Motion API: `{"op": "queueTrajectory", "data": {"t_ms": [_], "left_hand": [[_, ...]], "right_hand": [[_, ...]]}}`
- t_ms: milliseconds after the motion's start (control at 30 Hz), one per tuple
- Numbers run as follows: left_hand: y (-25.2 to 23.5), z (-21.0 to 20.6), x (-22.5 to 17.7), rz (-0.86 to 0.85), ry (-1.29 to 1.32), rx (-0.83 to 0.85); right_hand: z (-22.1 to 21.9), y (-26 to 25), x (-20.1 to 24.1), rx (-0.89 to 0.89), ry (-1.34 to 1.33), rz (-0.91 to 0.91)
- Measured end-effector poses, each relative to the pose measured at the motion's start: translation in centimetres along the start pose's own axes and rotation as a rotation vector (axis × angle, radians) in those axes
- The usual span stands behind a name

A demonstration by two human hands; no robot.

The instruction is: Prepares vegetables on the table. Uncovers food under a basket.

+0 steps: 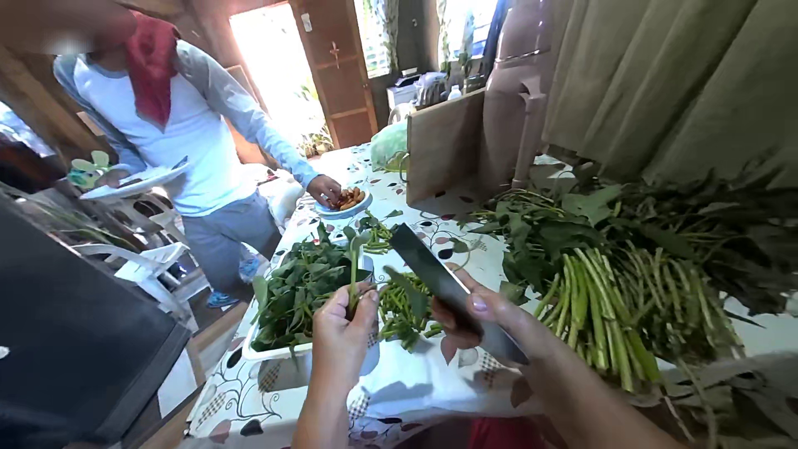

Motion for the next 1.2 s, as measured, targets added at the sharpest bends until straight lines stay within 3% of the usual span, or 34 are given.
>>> {"op": "queueTrajectory", "data": {"t_ms": [67, 133, 267, 500, 567, 633, 733, 867, 1033, 1100, 1200], "left_hand": [[0.5, -1.1, 0.3, 0.064, 0.23, 0.137], [0.8, -2.0, 1.1, -0.062, 0.27, 0.19], [0.4, -2.4, 2.9, -0.248, 0.355, 0.15], [0.4, -1.3, 2.5, -0.286, 0.164, 0.026], [0.6, -1.1, 2.3, -0.21, 0.236, 0.018], [0.6, -0.7, 3.2, -0.037, 0.478, 0.087], [1.0, -0.6, 4.3, 0.186, 0.777, 0.14], [2.2, -1.0, 1.1, 0.194, 0.647, 0.02], [1.8, -0.3, 1.6, 0.103, 0.589, 0.054], [1.7, 0.0, 1.2, -0.016, 0.421, 0.013], [1.5, 0.2, 0.6, -0.211, 0.047, -0.184]], "right_hand": [[-0.5, 0.0, 0.3, 0.075, -0.051, 0.015], [-0.9, 0.1, 0.1, 0.137, -0.077, 0.033], [-1.3, 0.4, -0.5, 0.212, -0.124, 0.036], [-2.3, 0.2, -0.8, 0.133, -0.012, -0.021], [-2.9, 0.1, -0.8, 0.113, 0.209, 0.036], [-3.5, 0.2, -1.0, 0.131, 0.379, 0.108], [-4.0, 0.3, -1.4, 0.148, 0.432, 0.176], [-4.0, 0.0, -1.4, 0.152, 0.395, 0.202], [-4.1, -0.6, -1.6, 0.161, 0.274, 0.183], [-4.3, -1.0, -2.1, 0.089, 0.278, 0.192], [-5.6, -2.2, -3.3, -0.078, 0.268, 0.153]]}}
Point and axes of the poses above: each hand's wrist, its own y-axis away from the middle knuckle, its own z-axis out of the back of the hand, x = y × z, the point moved 2 cm from there along -y, towards the middle knuckle, and after that the axes turned 11 degrees about z, right-handed, at the moved point
